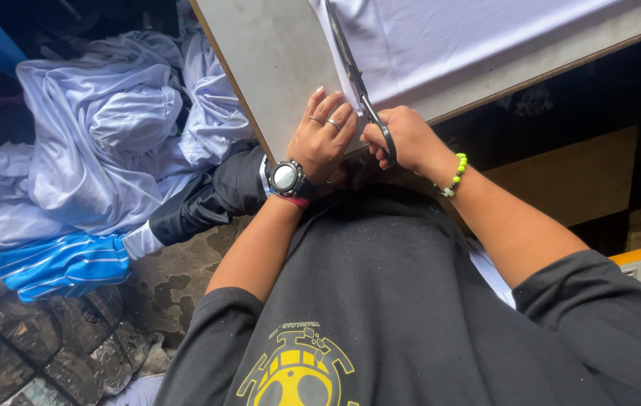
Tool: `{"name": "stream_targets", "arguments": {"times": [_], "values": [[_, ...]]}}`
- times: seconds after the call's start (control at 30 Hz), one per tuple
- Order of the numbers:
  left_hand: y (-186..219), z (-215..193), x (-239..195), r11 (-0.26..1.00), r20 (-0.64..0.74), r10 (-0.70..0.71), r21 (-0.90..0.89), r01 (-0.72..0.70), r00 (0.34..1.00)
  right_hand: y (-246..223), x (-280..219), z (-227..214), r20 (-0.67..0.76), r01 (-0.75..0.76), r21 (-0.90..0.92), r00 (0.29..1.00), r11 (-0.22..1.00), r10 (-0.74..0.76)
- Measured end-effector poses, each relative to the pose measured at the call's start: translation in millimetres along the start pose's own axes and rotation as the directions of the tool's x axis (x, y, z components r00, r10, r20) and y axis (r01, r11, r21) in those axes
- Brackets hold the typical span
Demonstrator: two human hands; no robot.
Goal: Cutting long, thin strips of white fabric from a larger folded piece using large scissors.
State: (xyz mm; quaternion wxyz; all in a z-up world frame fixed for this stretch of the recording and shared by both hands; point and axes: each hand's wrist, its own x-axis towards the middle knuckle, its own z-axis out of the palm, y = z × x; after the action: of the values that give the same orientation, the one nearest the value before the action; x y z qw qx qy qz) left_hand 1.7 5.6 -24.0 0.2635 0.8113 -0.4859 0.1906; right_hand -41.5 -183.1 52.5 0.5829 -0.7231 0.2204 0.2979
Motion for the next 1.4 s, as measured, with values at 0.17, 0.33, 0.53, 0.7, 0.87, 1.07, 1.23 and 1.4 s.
{"name": "stream_targets", "arguments": {"times": [0.17, 0.33, 0.53, 0.7, 0.87, 1.07, 1.23, 1.4], "values": [[1.1, -2.8, 0.1, 1.000, -0.013, -0.004, 0.000, 0.004, 1.000, -1.0, 16.9, -2.9, 0.030, 0.004, -0.014, 1.000, 1.000, -0.004], [0.4, -1.7, 2.0, 1.000, -0.014, 0.006, -0.031, -0.006, 1.000, 1.8, 36.0, -0.6, 0.013, -0.006, 0.030, 1.000, 1.000, 0.006], [2.4, -3.2, 1.5, 1.000, -0.013, -0.005, -0.006, 0.005, 1.000, -14.2, 26.5, -3.8, -0.017, -0.012, 0.042, 1.000, 0.999, 0.013], [1.0, 1.8, -0.4, 1.000, -0.027, 0.000, -0.026, -0.001, 1.000, 1.1, 39.8, -6.7, 0.008, -0.017, 0.027, 1.000, 0.999, 0.017], [1.9, 1.1, -0.3, 0.999, -0.019, 0.001, -0.034, -0.001, 1.000, -1.7, 58.8, -7.0, 0.016, -0.029, 0.037, 0.999, 0.999, 0.029], [1.2, 1.7, -1.7, 0.999, 0.013, -0.002, -0.037, 0.003, 1.000, -8.6, 58.1, -7.1, -0.008, 0.002, 0.018, 1.000, 1.000, -0.002], [1.2, 2.1, -2.3, 1.000, 0.010, -0.002, -0.009, 0.002, 1.000, -14.9, 58.4, -6.2, -0.013, -0.016, 0.054, 1.000, 0.998, 0.016], [0.3, 7.9, -9.2, 1.000, 0.040, 0.006, -0.004, -0.006, 0.999, -22.2, 66.1, -8.7, 0.006, -0.035, 0.062, 0.999, 0.997, 0.035]]}}
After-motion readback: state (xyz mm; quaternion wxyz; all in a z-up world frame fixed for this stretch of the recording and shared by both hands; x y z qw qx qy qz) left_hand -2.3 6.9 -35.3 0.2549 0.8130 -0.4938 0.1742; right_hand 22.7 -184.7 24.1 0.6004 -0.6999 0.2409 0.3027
